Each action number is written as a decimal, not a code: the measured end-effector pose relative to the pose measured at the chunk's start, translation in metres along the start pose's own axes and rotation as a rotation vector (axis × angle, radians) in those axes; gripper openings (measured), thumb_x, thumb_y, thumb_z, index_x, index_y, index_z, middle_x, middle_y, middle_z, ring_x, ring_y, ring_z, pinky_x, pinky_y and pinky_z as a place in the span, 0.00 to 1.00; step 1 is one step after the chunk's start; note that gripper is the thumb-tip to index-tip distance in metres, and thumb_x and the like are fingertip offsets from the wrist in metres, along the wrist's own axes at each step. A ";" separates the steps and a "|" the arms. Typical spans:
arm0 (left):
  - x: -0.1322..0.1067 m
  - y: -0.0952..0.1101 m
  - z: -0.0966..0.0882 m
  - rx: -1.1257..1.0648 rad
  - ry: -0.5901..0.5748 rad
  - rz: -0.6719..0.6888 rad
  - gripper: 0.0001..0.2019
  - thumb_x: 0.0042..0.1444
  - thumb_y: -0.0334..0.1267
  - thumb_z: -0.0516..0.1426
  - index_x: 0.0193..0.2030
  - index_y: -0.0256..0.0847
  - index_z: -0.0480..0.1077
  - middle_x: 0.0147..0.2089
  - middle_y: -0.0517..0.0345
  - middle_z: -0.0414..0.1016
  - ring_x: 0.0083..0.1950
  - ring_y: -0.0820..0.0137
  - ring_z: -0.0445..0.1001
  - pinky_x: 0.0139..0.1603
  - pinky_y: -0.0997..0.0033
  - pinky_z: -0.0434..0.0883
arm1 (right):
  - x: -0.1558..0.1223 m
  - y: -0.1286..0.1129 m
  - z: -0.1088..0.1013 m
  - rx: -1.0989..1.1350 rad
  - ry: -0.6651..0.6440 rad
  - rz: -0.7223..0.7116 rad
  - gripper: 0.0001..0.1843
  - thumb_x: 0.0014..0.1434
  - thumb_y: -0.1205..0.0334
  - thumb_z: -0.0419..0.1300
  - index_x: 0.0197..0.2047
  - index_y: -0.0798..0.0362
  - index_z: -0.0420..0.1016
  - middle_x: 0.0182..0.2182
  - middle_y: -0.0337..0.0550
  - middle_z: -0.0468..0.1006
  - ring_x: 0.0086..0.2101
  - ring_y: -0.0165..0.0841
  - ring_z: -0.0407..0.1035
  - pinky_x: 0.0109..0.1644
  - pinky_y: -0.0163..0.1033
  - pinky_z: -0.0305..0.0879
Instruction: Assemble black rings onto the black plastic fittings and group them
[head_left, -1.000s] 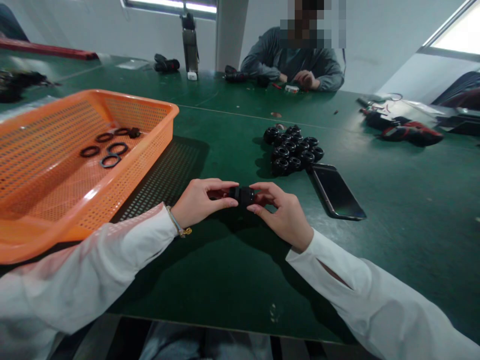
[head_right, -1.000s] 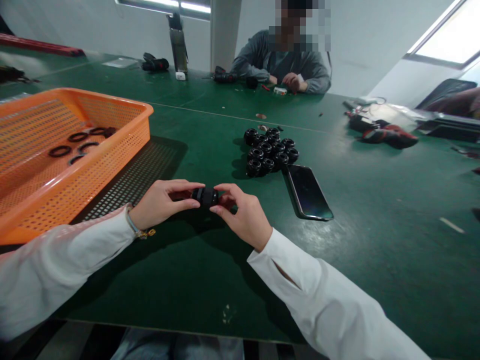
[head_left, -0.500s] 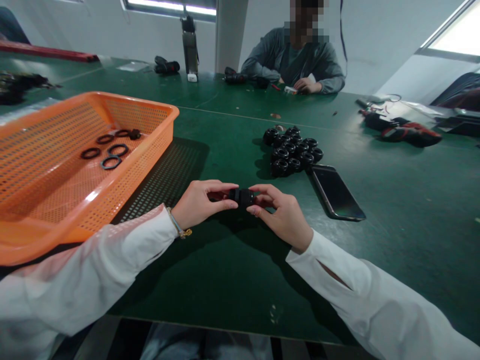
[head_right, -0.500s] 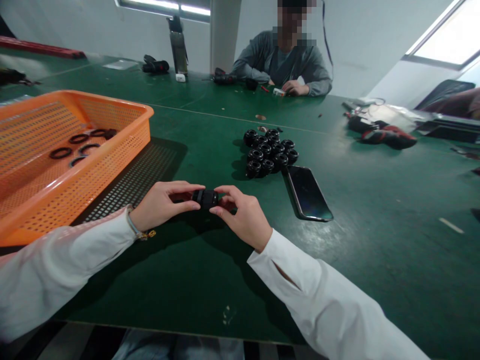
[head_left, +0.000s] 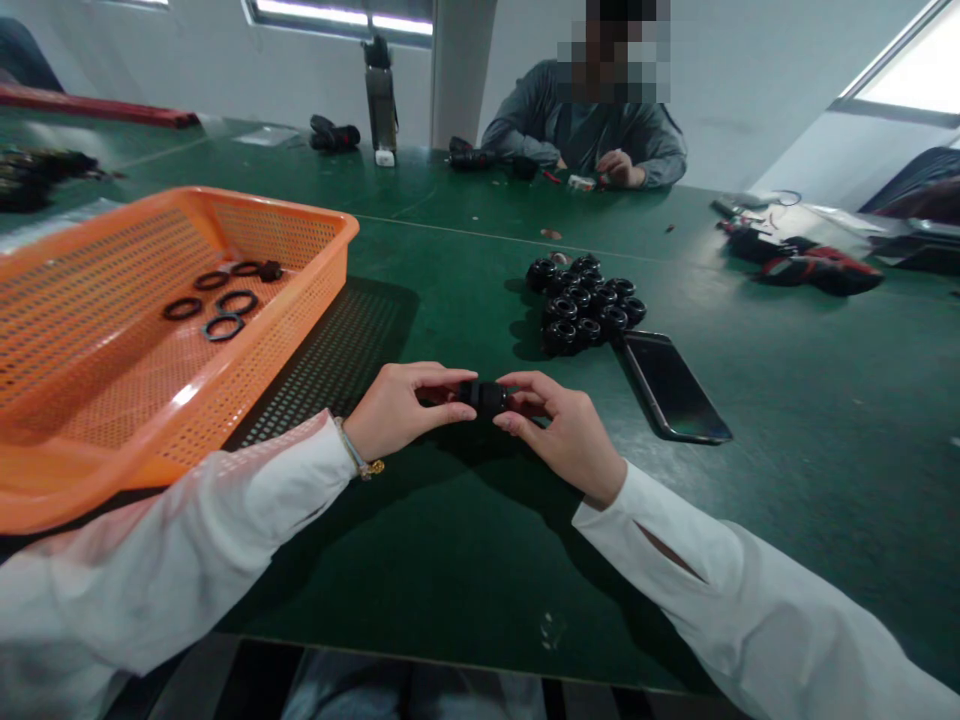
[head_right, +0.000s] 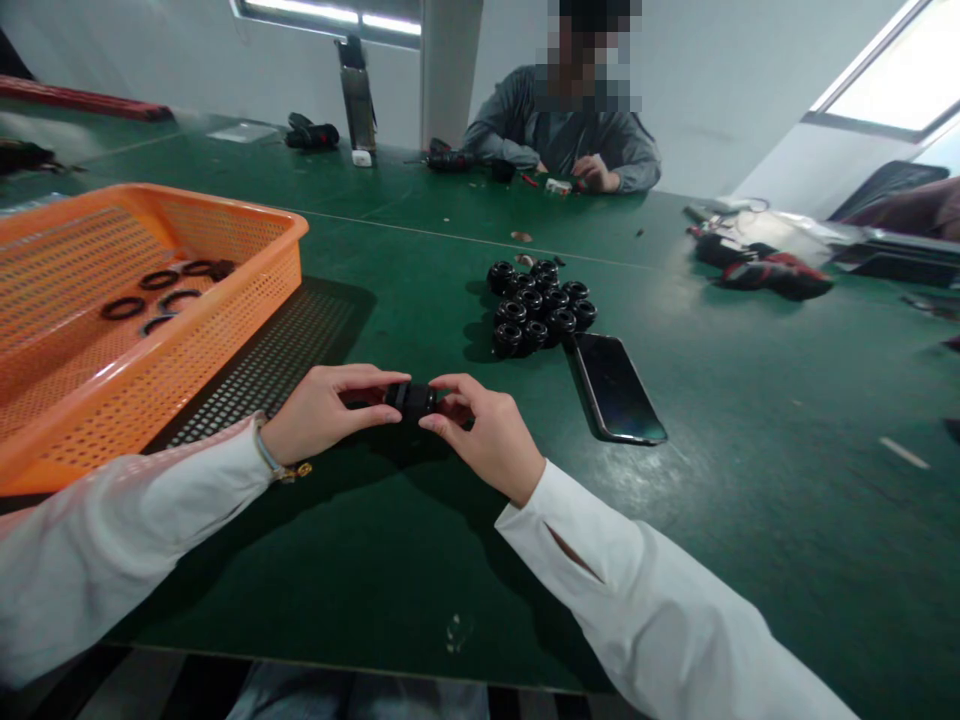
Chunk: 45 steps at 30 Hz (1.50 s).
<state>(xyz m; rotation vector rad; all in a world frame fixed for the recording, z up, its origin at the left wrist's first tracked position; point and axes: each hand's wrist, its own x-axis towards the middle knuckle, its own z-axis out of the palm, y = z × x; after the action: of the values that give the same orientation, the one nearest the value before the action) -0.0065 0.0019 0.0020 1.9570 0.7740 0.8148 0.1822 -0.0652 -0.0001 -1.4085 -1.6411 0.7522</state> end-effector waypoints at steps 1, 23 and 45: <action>0.000 0.000 0.000 0.000 0.001 0.000 0.19 0.45 0.42 0.64 0.44 0.35 0.77 0.35 0.54 0.77 0.33 0.71 0.74 0.35 0.75 0.72 | 0.000 0.000 0.000 -0.001 -0.001 -0.001 0.13 0.49 0.62 0.62 0.40 0.53 0.70 0.25 0.38 0.78 0.26 0.31 0.74 0.32 0.36 0.70; 0.000 0.000 0.000 0.039 -0.008 0.017 0.19 0.46 0.43 0.63 0.44 0.36 0.77 0.34 0.54 0.77 0.33 0.70 0.74 0.34 0.74 0.71 | 0.001 -0.001 -0.002 -0.069 -0.025 0.006 0.10 0.51 0.62 0.62 0.39 0.53 0.72 0.27 0.39 0.79 0.28 0.33 0.75 0.32 0.37 0.71; 0.001 0.000 0.000 -0.014 -0.007 -0.027 0.19 0.45 0.43 0.64 0.44 0.36 0.77 0.35 0.54 0.78 0.34 0.69 0.75 0.36 0.72 0.72 | 0.001 -0.001 -0.002 -0.087 0.023 -0.048 0.09 0.51 0.61 0.62 0.38 0.53 0.74 0.29 0.40 0.80 0.29 0.33 0.75 0.34 0.38 0.72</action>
<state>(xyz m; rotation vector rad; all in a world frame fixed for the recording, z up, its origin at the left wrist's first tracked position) -0.0059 0.0027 0.0018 1.9326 0.7871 0.7945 0.1836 -0.0650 0.0014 -1.4272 -1.7017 0.6420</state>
